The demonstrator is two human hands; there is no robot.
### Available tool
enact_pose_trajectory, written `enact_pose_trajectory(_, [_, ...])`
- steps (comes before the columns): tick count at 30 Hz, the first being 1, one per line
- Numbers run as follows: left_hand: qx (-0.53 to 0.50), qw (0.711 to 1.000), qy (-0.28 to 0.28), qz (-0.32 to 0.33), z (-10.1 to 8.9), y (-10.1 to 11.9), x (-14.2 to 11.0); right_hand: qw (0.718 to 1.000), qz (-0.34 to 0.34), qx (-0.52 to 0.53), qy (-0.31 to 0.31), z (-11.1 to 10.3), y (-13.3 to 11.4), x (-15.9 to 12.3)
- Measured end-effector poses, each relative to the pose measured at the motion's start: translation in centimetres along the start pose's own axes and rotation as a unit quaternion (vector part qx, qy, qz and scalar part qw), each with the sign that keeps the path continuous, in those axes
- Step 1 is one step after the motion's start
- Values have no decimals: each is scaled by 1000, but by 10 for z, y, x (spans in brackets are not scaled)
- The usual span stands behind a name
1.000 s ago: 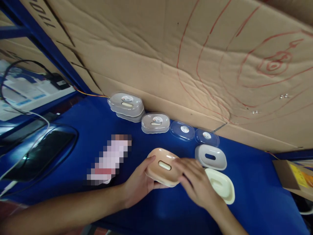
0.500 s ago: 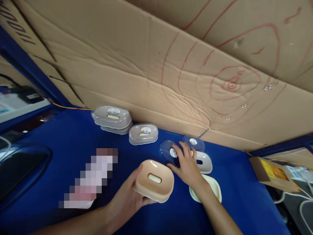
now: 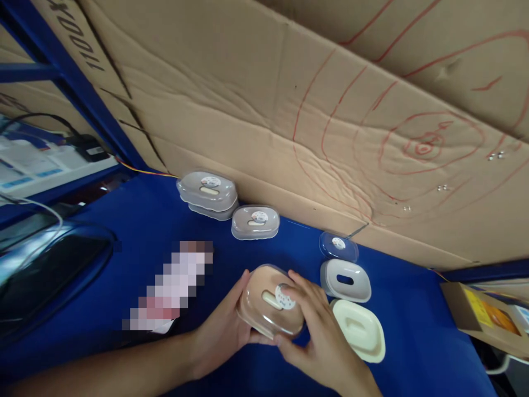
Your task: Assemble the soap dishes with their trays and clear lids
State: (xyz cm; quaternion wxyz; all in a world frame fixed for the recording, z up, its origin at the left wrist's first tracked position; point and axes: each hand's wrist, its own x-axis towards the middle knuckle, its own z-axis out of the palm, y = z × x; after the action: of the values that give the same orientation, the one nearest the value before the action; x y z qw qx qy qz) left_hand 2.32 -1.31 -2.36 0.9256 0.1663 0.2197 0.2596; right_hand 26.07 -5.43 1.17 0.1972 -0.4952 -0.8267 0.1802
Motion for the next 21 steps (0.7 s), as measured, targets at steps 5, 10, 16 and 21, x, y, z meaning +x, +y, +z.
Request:
enact_pose_trajectory(5, [-18, 999, 30, 1, 0, -1, 1, 1000, 2, -3, 8, 19, -4, 1])
enact_pose_trajectory(10, [-30, 999, 38, 0, -2, -1, 3, 1000, -1, 1, 8, 28, 0, 0])
enact_pose_trajectory(16, [-80, 997, 8, 4, -3, 1, 5, 999, -18, -41, 21, 14, 29, 18])
enact_pose_trajectory(21, [-48, 995, 84, -3, -6, -5, 6, 992, -12, -123, 39, -11, 84, 49])
